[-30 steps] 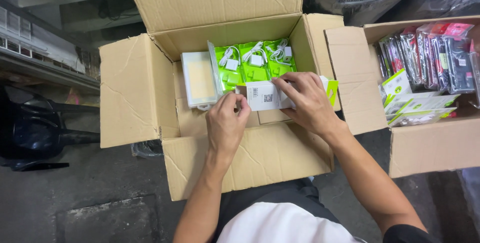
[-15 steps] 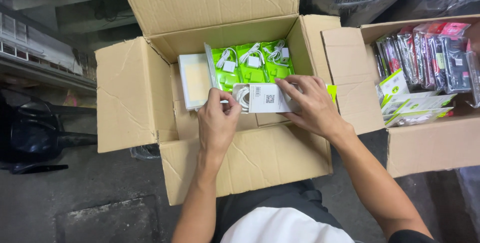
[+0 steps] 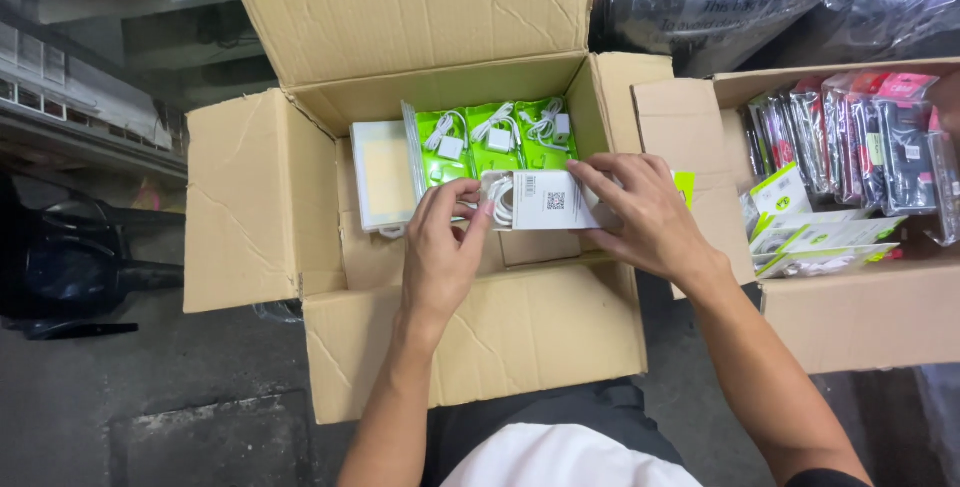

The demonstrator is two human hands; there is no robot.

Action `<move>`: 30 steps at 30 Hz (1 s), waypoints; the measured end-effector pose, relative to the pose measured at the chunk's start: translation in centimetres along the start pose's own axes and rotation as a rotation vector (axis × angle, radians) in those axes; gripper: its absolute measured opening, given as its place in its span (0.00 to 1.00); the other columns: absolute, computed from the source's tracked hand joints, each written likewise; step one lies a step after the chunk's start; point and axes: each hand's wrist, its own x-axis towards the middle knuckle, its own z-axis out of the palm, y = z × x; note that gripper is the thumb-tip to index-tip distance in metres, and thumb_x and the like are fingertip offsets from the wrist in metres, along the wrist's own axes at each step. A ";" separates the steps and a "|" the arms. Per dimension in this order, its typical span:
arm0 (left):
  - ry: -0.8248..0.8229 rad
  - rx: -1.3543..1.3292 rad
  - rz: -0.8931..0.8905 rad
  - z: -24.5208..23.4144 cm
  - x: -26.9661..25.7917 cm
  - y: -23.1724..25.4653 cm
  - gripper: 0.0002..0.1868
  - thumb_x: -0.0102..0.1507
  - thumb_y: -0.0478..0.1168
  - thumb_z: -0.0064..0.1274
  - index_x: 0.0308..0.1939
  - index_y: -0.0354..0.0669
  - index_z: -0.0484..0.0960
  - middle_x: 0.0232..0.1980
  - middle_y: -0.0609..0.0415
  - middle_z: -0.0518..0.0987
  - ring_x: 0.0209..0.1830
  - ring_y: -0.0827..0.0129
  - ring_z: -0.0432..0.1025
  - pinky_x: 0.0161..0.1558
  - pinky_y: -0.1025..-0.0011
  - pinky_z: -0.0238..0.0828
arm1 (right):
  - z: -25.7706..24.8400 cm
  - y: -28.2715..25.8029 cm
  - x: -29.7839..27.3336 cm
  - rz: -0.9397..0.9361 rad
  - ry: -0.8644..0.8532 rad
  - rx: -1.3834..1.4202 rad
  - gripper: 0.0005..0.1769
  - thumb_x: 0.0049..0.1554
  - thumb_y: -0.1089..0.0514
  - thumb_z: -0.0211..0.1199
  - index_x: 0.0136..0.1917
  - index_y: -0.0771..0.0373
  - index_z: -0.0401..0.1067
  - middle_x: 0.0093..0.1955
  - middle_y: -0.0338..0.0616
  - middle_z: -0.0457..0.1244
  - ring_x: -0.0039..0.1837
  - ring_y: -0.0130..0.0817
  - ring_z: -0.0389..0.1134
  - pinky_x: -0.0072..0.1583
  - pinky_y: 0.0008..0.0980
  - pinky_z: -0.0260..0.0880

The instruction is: The recorder is sorting and inspecting packaged phone accessories and cables inside cardboard boxes on the floor.

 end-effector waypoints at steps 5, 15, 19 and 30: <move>0.041 0.004 0.046 1.4 0.4 -0.3 0.09 0.67 0.36 0.56 0.50 0.37 0.81 0.44 0.50 0.82 0.41 0.68 0.80 0.34 0.71 0.79 | -0.9 1.7 -0.2 0.001 -0.030 0.019 0.48 0.40 0.59 0.74 0.73 0.59 0.65 0.66 0.50 0.63 0.66 0.48 0.64 0.66 0.48 0.61; 0.168 0.040 -0.008 2.7 0.1 -1.2 0.09 0.67 0.35 0.56 0.49 0.34 0.77 0.46 0.48 0.82 0.43 0.68 0.80 0.34 0.71 0.78 | -2.2 3.6 -0.6 -0.033 -0.044 0.053 0.46 0.41 0.58 0.75 0.73 0.60 0.66 0.66 0.48 0.64 0.65 0.46 0.66 0.65 0.47 0.62; 0.066 -0.347 -0.110 4.0 -0.2 -2.8 0.21 0.69 0.37 0.55 0.64 0.36 0.69 0.55 0.52 0.78 0.47 0.72 0.76 0.44 0.75 0.78 | -2.1 4.6 -0.7 -0.050 -0.029 0.087 0.46 0.42 0.58 0.75 0.73 0.60 0.65 0.67 0.48 0.64 0.66 0.47 0.65 0.66 0.47 0.62; 0.015 -0.665 -0.282 4.3 -0.1 -5.0 0.26 0.64 0.33 0.59 0.65 0.38 0.71 0.46 0.54 0.82 0.43 0.76 0.77 0.40 0.76 0.79 | -2.6 6.3 -1.6 -0.064 -0.066 0.048 0.46 0.41 0.58 0.76 0.72 0.60 0.66 0.67 0.49 0.64 0.66 0.48 0.65 0.66 0.47 0.62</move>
